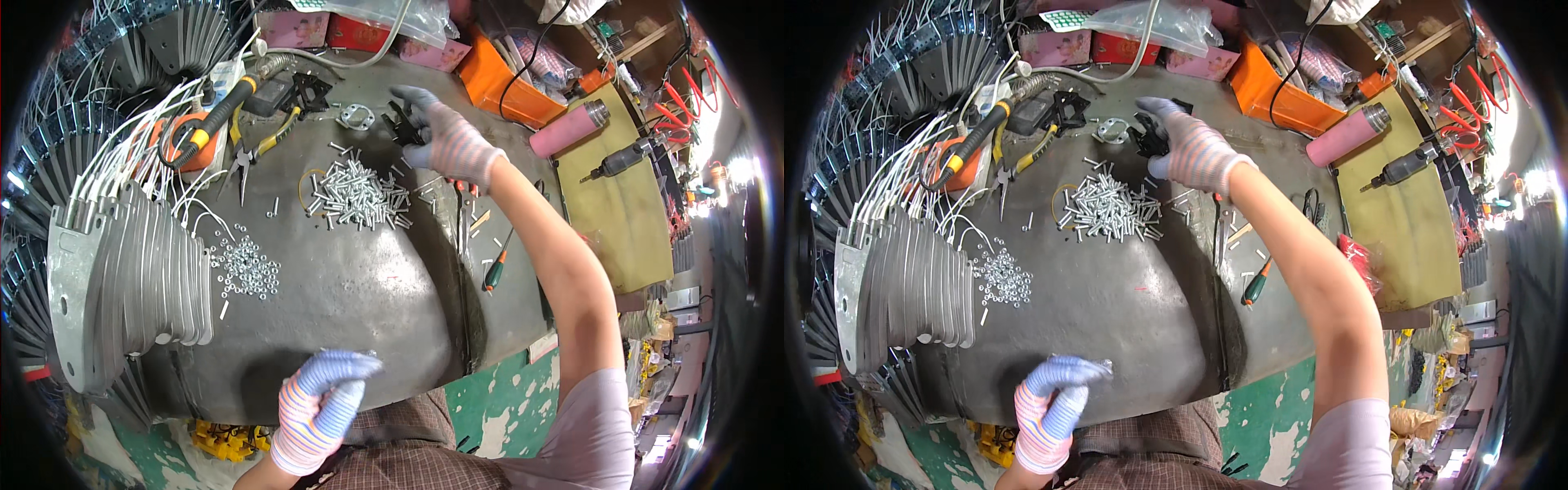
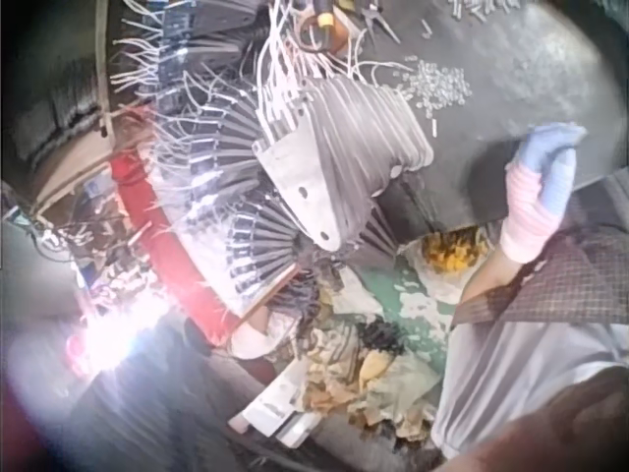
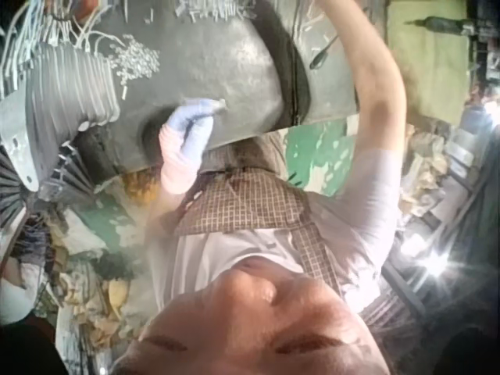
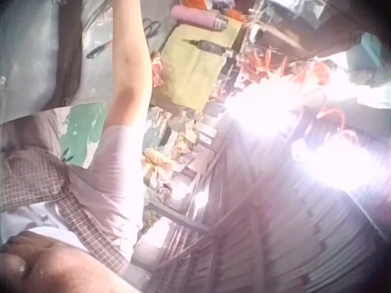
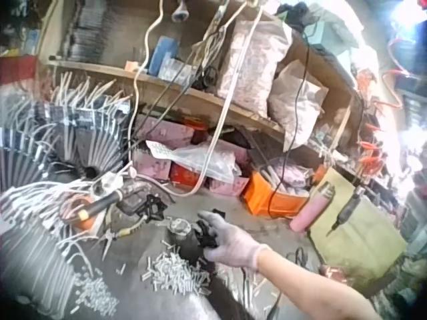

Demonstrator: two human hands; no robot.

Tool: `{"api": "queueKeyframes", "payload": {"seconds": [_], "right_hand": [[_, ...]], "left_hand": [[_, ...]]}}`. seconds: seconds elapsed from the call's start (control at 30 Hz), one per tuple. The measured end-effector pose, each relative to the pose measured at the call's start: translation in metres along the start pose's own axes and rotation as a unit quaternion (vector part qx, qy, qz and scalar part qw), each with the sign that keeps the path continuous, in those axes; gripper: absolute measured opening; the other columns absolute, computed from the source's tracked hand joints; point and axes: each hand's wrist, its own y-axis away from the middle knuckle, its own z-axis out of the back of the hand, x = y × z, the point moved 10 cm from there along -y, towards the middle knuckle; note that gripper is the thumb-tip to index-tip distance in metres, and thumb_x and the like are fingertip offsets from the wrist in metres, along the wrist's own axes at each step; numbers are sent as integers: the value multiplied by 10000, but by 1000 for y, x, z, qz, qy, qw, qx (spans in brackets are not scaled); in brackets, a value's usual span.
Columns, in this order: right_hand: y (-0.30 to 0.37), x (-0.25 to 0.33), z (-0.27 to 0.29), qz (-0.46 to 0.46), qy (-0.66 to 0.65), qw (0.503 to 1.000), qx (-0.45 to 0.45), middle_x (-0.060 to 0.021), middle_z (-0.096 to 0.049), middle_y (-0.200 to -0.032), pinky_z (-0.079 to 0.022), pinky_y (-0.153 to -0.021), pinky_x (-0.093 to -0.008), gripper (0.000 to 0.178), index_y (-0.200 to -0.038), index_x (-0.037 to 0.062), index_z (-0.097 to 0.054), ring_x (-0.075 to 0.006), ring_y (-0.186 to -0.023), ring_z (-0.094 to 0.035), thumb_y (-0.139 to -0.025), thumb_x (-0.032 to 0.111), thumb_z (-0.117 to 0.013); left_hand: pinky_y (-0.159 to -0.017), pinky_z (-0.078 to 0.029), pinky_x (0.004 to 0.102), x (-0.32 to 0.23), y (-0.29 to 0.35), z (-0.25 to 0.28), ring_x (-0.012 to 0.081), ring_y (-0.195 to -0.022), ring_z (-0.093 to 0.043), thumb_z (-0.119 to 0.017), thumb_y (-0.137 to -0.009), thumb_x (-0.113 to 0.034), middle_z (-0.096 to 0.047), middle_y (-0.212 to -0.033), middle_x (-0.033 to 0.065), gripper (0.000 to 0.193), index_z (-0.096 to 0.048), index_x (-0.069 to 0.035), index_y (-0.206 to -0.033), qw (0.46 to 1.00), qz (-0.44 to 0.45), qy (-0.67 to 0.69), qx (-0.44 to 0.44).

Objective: The person assembles metal components by securing metal plates, wired components, and plastic housing together with screws using a power screwdriver.

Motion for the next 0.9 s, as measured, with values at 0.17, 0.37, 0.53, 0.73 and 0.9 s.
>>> {"api": "queueKeyframes", "payload": {"seconds": [0.17, 0.37, 0.53, 0.73, 0.9], "right_hand": [[48, 32, -27, -13, -541, 835, 98, -128, -528, -1280, -455, -964, -341, 802, -1429, 30, -338, -230, -1157, -543, -675, -1, -609], [96, 82, -73, -54, -544, 803, 236, -90, -612, -1128, -479, -904, -308, 747, -1411, 47, -379, -151, -1049, -577, -742, 33, -712], [94, 119, -49, 126, -249, 935, 218, -124, -648, -1077, -484, -863, -314, 509, -1274, 52, -555, -175, -977, -616, -827, 261, -680], [-36, 62, -33, 78, -46, 995, -42, -116, -650, -1071, -479, -875, -354, 440, -1221, 60, -581, -270, -958, -618, -798, 162, -645], [-103, 64, -51, 146, 221, 957, -114, -127, -632, -1106, -458, -907, -412, 503, -1250, 90, -548, -345, -1010, -591, -750, 96, -594]], "left_hand": [[-973, -443, 486, 25, -34, 10, 240, -1112, -559, -632, -854, -113, -594, -1118, 121, 490, -454, -66, -1309, 949, 62, 280, -127], [-968, -469, 461, 23, -75, -31, 261, -1129, -553, -613, -841, -41, -560, -1210, 127, 551, -419, -70, -1356, 863, 148, 479, 55], [-890, -525, 455, 52, -66, 5, 286, -994, -632, -691, -818, -110, -619, -1112, 110, 519, -484, -98, -1293, 850, 91, 519, 23], [-763, -515, 412, 68, -60, 11, 223, -875, -593, -634, -823, -2, -589, -1052, 88, 490, -498, -130, -1276, 798, 144, 585, 24], [-792, -484, 406, 58, -56, 4, 220, -915, -572, -644, -822, 15, -566, -1091, 72, 597, -448, -184, -1349, 813, 133, 562, 78]]}}
